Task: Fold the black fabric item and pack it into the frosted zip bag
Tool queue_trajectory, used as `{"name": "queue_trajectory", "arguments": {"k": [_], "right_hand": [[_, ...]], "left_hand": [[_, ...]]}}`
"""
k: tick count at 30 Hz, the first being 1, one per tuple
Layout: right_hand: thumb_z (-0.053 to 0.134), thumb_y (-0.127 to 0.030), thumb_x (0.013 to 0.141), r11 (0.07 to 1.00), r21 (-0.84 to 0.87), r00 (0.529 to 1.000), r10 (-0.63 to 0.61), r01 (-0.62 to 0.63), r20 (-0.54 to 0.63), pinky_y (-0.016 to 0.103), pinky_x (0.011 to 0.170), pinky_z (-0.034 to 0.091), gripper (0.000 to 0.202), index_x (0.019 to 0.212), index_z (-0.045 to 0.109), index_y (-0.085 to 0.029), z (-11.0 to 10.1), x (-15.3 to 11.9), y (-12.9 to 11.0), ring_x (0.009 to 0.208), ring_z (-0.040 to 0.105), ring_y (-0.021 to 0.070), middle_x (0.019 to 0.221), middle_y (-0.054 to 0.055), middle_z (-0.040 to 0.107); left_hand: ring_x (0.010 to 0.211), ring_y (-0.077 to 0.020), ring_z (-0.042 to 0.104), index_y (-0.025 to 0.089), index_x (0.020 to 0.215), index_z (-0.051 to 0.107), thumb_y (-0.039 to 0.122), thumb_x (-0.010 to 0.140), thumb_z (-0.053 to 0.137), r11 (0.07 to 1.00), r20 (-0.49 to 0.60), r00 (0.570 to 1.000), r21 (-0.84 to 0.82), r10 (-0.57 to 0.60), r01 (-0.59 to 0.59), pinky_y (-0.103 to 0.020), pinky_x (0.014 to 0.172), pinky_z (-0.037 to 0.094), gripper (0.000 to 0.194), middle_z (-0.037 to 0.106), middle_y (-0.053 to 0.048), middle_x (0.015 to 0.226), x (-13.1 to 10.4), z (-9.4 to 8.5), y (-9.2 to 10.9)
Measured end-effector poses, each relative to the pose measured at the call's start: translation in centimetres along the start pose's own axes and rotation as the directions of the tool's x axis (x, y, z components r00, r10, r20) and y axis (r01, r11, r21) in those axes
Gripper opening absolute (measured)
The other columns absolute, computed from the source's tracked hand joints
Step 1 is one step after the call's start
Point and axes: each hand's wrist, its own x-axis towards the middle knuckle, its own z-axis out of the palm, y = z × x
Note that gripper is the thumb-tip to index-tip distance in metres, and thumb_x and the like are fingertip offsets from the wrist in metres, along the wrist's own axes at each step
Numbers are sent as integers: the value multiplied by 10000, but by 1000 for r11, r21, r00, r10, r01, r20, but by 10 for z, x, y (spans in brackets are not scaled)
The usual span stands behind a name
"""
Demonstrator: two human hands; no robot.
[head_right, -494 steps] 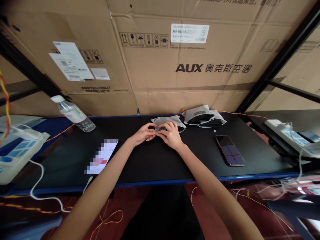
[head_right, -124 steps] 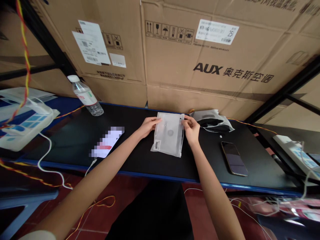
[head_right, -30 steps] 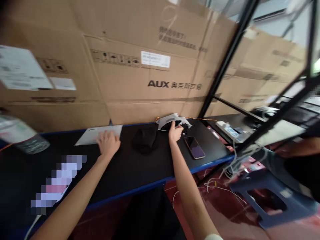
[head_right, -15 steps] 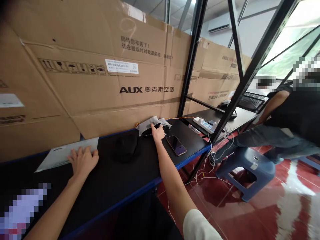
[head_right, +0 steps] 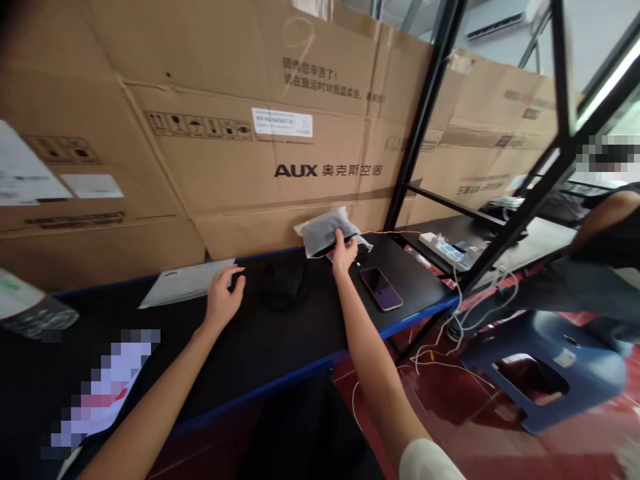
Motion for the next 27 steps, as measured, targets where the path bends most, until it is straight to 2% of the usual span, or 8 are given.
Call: {"name": "queue_trajectory", "arguments": {"k": [4, 8, 10, 13, 16, 19, 24, 27], "right_hand": [[572, -714, 840, 903, 402, 936, 3, -153, 351, 354, 579, 540, 597, 1122, 629, -191, -1, -2, -10, 691, 682, 240, 777, 49, 702], [747, -667, 757, 913, 303, 697, -29, -273, 716, 352, 648, 553, 528, 937, 714, -172, 0, -26, -16, 729, 699, 247, 795, 77, 736], [801, -629, 725, 944, 230, 616, -37, -237, 787, 320, 641, 530, 486, 887, 716, -179, 8, -44, -14, 687, 672, 212, 784, 50, 728], [755, -680, 734, 964, 241, 643, -116, -111, 757, 289, 641, 506, 526, 972, 690, -216, 24, -68, -8, 683, 635, 179, 777, 4, 703], [718, -696, 756, 968, 241, 722, -216, 70, 657, 274, 638, 491, 529, 1027, 670, -244, 32, -76, -3, 669, 593, 158, 792, -10, 685], [717, -643, 797, 948, 223, 712, -319, 229, 626, 268, 692, 493, 445, 939, 713, -221, 29, -75, -3, 715, 590, 150, 860, 10, 693], [747, -615, 786, 967, 239, 651, -234, 83, 722, 293, 735, 518, 469, 988, 738, -192, 22, -77, -13, 767, 648, 182, 848, 24, 728], [814, -578, 729, 985, 171, 571, -135, -8, 810, 302, 742, 538, 471, 971, 758, -178, 19, -81, -21, 810, 681, 204, 901, 46, 759]], "left_hand": [[968, -247, 707, 165, 995, 673, 504, 897, 553, 858, 73, 969, -453, -237, 244, -382, 861, 582, 373, 726, -132, 1095, 0, -4, 12], [781, -246, 725, 112, 1075, 665, 625, 923, 477, 420, 468, 831, -717, -301, 556, -364, 667, 585, 567, 744, -177, 1007, 3, -11, 22], [798, -254, 734, 107, 1103, 667, 671, 930, 476, 321, 615, 751, -679, -240, 660, -371, 671, 599, 620, 746, -185, 1009, 3, -12, 24], [666, -211, 703, 127, 1017, 666, 620, 862, 680, 345, 649, 716, -630, -258, 695, -311, 555, 573, 518, 726, -115, 847, -3, -8, 23], [556, -165, 646, 142, 965, 659, 558, 797, 795, 376, 580, 757, -657, -302, 654, -250, 446, 499, 469, 669, -43, 732, -8, -2, 21], [570, -157, 645, 144, 985, 677, 574, 784, 803, 381, 533, 784, -685, -319, 621, -248, 464, 511, 491, 669, -37, 744, -9, 1, 20], [633, -154, 653, 154, 998, 698, 587, 777, 803, 409, 441, 821, -716, -364, 566, -243, 508, 527, 498, 695, -47, 807, -8, 1, 22], [636, -152, 651, 156, 1012, 709, 574, 775, 808, 470, 406, 837, -696, -367, 543, -230, 495, 510, 491, 700, -46, 817, -8, -3, 23]]}}
